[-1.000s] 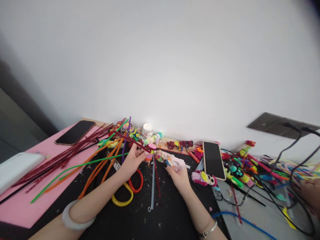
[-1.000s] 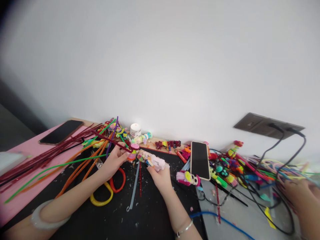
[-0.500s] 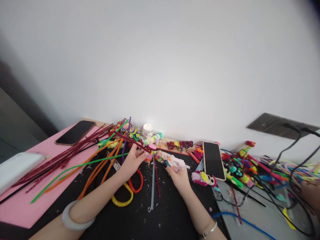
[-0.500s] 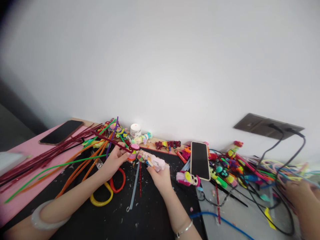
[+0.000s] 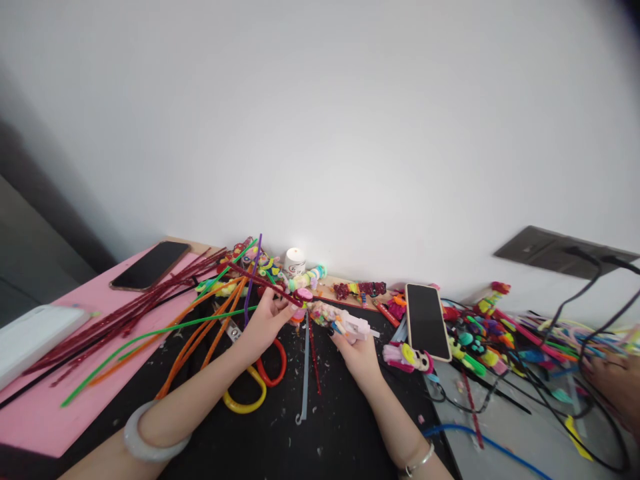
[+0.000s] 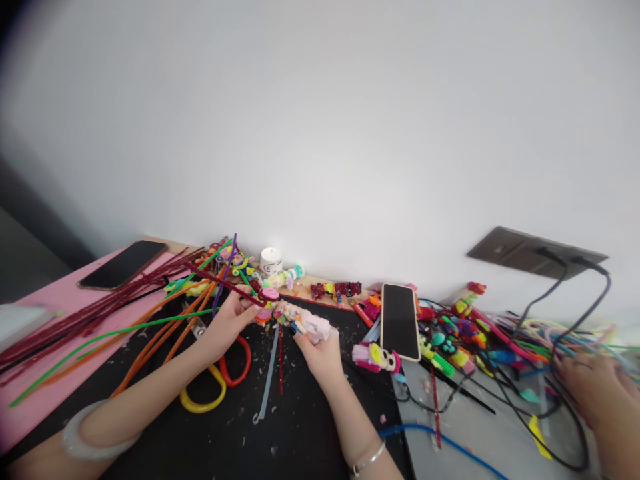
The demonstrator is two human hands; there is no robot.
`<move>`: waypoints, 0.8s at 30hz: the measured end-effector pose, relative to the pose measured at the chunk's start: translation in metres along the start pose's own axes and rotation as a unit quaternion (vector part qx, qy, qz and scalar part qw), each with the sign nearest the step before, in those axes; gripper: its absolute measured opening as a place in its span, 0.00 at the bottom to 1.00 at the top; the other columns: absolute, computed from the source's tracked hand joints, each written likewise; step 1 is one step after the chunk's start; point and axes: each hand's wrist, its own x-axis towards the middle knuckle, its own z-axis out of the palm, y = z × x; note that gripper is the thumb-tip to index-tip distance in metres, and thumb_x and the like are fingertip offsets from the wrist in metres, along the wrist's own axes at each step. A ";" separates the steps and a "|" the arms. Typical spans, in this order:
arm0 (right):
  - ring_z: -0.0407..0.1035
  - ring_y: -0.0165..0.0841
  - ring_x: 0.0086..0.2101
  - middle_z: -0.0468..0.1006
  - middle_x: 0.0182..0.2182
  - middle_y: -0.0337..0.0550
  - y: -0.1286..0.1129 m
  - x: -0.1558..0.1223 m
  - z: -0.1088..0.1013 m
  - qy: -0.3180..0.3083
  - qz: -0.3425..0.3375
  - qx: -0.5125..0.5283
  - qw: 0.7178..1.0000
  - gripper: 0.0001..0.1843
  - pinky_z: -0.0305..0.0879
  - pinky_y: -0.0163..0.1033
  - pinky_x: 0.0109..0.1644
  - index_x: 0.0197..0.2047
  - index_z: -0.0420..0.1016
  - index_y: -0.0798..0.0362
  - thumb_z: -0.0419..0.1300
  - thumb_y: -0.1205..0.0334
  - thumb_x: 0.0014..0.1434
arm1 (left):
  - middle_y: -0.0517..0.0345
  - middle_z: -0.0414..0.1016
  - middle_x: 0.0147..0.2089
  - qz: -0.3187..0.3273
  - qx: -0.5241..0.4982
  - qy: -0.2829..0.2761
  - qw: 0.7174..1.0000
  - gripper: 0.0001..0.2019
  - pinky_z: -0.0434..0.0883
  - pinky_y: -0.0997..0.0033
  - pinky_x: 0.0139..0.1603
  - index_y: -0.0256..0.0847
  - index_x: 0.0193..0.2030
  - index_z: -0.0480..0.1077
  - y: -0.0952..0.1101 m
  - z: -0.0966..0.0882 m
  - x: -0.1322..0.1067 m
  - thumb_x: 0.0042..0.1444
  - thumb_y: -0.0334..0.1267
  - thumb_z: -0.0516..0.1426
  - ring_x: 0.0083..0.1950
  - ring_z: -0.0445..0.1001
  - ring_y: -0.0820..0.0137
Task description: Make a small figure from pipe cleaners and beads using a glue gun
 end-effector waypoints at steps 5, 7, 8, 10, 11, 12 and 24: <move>0.85 0.48 0.38 0.91 0.37 0.50 0.000 0.000 0.000 -0.001 0.008 0.003 1.000 0.06 0.84 0.50 0.47 0.37 0.86 0.51 0.68 0.62 0.57 | 0.56 0.87 0.43 -0.002 0.001 -0.001 1.000 0.30 0.81 0.61 0.52 0.47 0.46 0.65 0.000 0.000 0.000 0.46 0.47 0.79 0.53 0.87 0.56; 0.84 0.47 0.36 0.90 0.34 0.50 0.000 -0.001 0.000 0.000 0.009 0.000 1.000 0.04 0.83 0.50 0.45 0.34 0.85 0.51 0.67 0.62 0.56 | 0.56 0.87 0.43 -0.002 0.003 0.000 1.000 0.30 0.81 0.62 0.52 0.47 0.47 0.66 0.000 0.000 0.000 0.47 0.47 0.79 0.53 0.86 0.56; 0.83 0.47 0.35 0.90 0.34 0.50 0.000 -0.001 0.000 0.000 0.009 -0.001 1.000 0.04 0.83 0.49 0.45 0.34 0.84 0.50 0.67 0.62 0.56 | 0.56 0.87 0.43 -0.003 0.005 0.000 1.000 0.31 0.81 0.62 0.51 0.47 0.48 0.66 0.000 0.000 0.000 0.47 0.47 0.79 0.53 0.86 0.56; 0.83 0.47 0.35 0.89 0.33 0.49 0.000 -0.001 0.000 0.000 0.006 -0.002 1.000 0.04 0.83 0.49 0.44 0.34 0.84 0.50 0.67 0.62 0.56 | 0.55 0.87 0.43 -0.003 0.008 -0.002 1.000 0.30 0.80 0.63 0.50 0.46 0.48 0.66 0.000 0.000 0.000 0.47 0.47 0.79 0.52 0.86 0.57; 0.83 0.47 0.35 0.89 0.33 0.49 0.000 -0.001 0.000 -0.001 0.004 -0.004 1.000 0.04 0.83 0.49 0.44 0.34 0.84 0.50 0.67 0.62 0.56 | 0.55 0.87 0.43 -0.002 0.008 -0.003 1.000 0.30 0.80 0.63 0.50 0.46 0.48 0.66 -0.001 0.000 0.000 0.48 0.48 0.78 0.51 0.86 0.57; 0.83 0.46 0.35 0.89 0.33 0.48 0.000 -0.001 0.001 -0.002 0.001 -0.005 1.000 0.04 0.83 0.49 0.45 0.34 0.85 0.50 0.67 0.63 0.56 | 0.55 0.87 0.43 -0.001 0.007 -0.003 1.000 0.30 0.80 0.63 0.50 0.46 0.48 0.66 -0.001 0.000 0.000 0.48 0.48 0.78 0.50 0.86 0.58; 0.84 0.47 0.35 0.90 0.33 0.49 -0.001 0.000 0.000 0.003 -0.008 0.009 1.000 0.04 0.84 0.49 0.43 0.36 0.86 0.51 0.68 0.62 0.57 | 0.56 0.88 0.45 -0.003 -0.004 -0.001 1.000 0.32 0.81 0.65 0.49 0.47 0.43 0.62 0.000 0.001 0.001 0.44 0.43 0.80 0.53 0.87 0.56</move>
